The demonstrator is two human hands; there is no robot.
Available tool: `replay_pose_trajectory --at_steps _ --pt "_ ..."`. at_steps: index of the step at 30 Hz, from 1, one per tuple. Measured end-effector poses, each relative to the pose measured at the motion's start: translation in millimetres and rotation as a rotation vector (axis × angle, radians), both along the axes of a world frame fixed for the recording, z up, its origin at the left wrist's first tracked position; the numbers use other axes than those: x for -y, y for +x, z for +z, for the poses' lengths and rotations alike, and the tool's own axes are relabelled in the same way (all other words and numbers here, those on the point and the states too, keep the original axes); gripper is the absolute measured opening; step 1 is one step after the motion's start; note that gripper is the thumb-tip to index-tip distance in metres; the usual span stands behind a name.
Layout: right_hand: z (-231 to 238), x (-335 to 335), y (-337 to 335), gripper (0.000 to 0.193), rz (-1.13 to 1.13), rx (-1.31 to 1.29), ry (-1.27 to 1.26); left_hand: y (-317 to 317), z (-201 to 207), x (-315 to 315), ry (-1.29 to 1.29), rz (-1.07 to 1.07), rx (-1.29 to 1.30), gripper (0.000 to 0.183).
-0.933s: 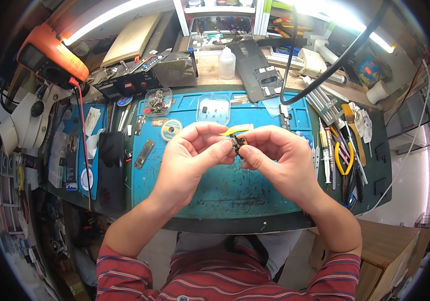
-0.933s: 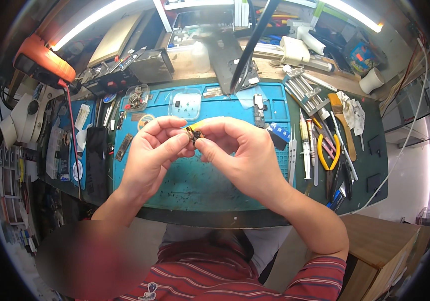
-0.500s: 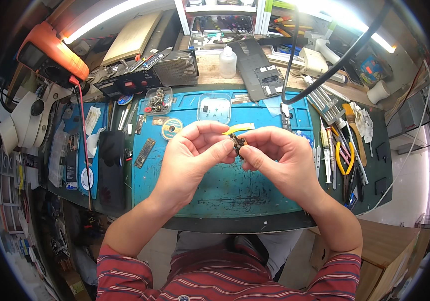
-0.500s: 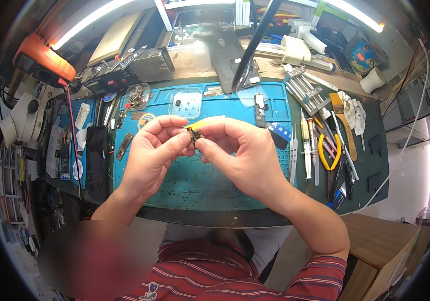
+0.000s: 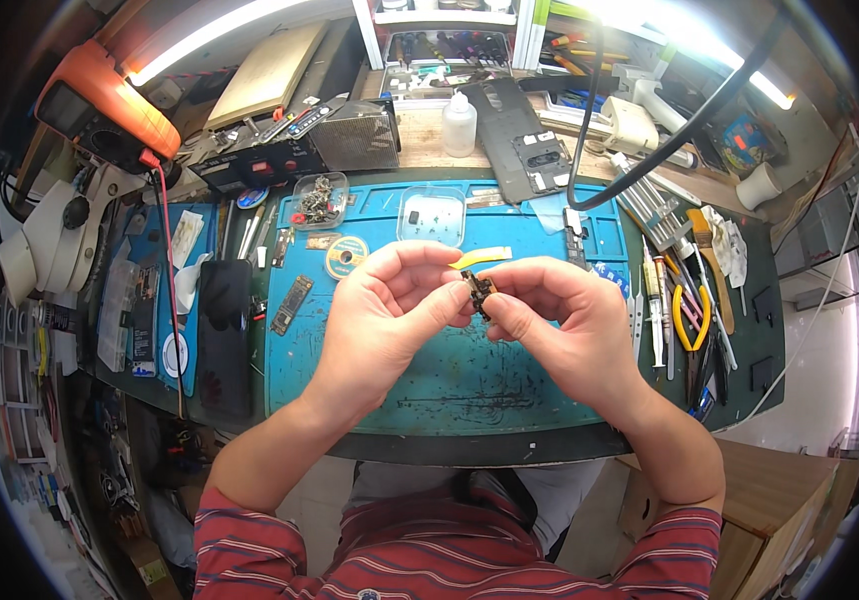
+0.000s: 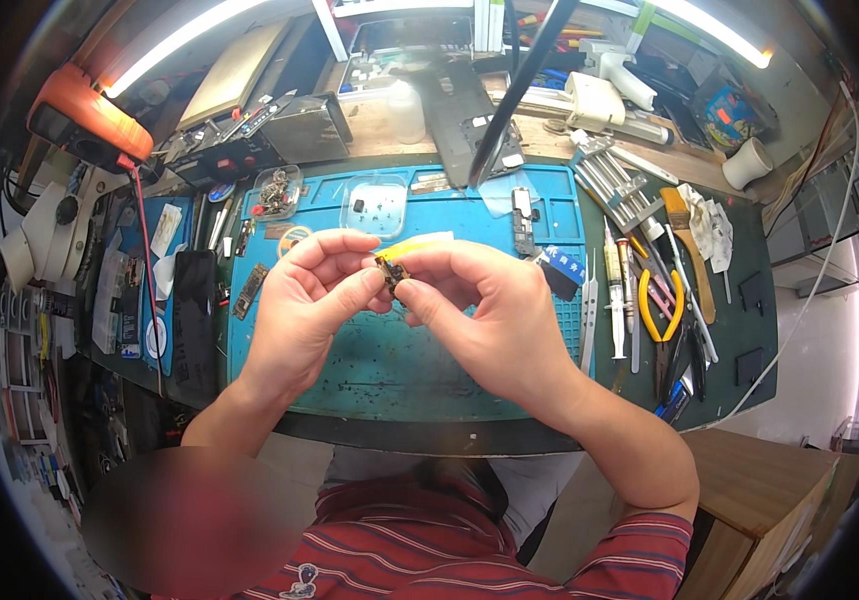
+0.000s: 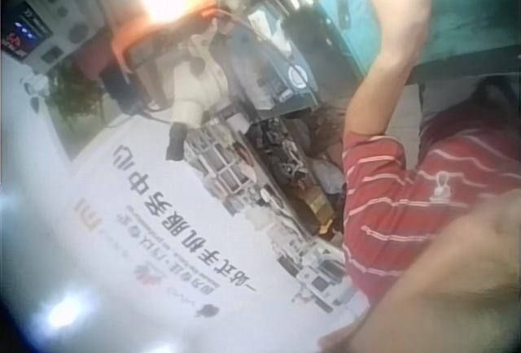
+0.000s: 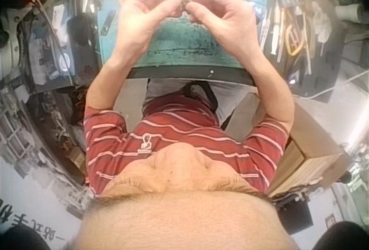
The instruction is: The person selects small electronic components from a compartmentalized box, then uses a soldering iron and tweezers to attach a component to a small circuit board. They apply flux with a syringe, reposition the component, and continue soldering. Finally, they clean the soldered area with a toothbrush.
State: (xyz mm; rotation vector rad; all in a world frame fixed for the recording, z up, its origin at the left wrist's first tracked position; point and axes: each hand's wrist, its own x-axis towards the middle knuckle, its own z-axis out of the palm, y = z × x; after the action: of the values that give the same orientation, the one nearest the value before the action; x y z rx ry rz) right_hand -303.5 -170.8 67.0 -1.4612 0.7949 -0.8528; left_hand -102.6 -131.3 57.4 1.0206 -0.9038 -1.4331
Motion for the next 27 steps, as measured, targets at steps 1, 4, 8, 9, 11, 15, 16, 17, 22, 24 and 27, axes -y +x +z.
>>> replay_pose_trajectory --at_steps 1,4,8,9,11,15,16,17,22,24,27 --pt "0.6 -0.4 0.2 0.020 -0.008 -0.009 0.002 -0.1 -0.3 0.1 -0.005 0.000 0.007 0.031" --pt "-1.6 -0.3 0.2 0.020 -0.008 -0.009 -0.058 -1.6 -1.0 -0.6 -0.037 0.001 0.012 0.031" --pt "-2.3 0.1 0.4 0.020 -0.019 -0.023 -0.082 -1.8 -1.4 -1.7 -0.028 -0.008 0.012 0.025" --pt "-2.0 -0.1 0.4 0.020 -0.023 -0.029 -0.088 -2.0 -0.9 -1.8 -0.018 -0.019 0.012 0.023" --pt "-1.8 0.3 0.2 0.020 -0.025 -0.034 -0.102 -1.6 -1.1 -2.3 -0.014 -0.034 0.029 0.020" --pt "-0.1 1.0 -1.3 0.018 -0.013 -0.043 -0.143 -1.0 -1.7 -4.8 -0.043 -0.043 0.065 0.016" --pt "0.6 1.1 -1.4 0.018 -0.009 -0.048 -0.154 -0.8 -1.5 -5.4 -0.051 -0.043 0.066 0.016" --pt "1.1 1.1 -1.5 0.017 -0.007 -0.049 -0.155 -1.0 -1.0 -6.1 -0.055 -0.044 0.057 0.016" --pt "0.9 0.7 -2.5 0.015 -0.015 -0.057 -0.156 -2.5 -0.5 -7.6 -0.068 -0.059 0.035 0.014" --pt "4.5 0.6 -3.5 0.013 0.003 -0.086 -0.160 -3.5 0.8 -9.2 -0.098 -0.061 0.065 0.013" --pt "4.8 0.9 -5.3 0.011 0.015 -0.104 -0.177 -7.5 1.6 -11.8 -0.167 -0.028 0.149 0.013"
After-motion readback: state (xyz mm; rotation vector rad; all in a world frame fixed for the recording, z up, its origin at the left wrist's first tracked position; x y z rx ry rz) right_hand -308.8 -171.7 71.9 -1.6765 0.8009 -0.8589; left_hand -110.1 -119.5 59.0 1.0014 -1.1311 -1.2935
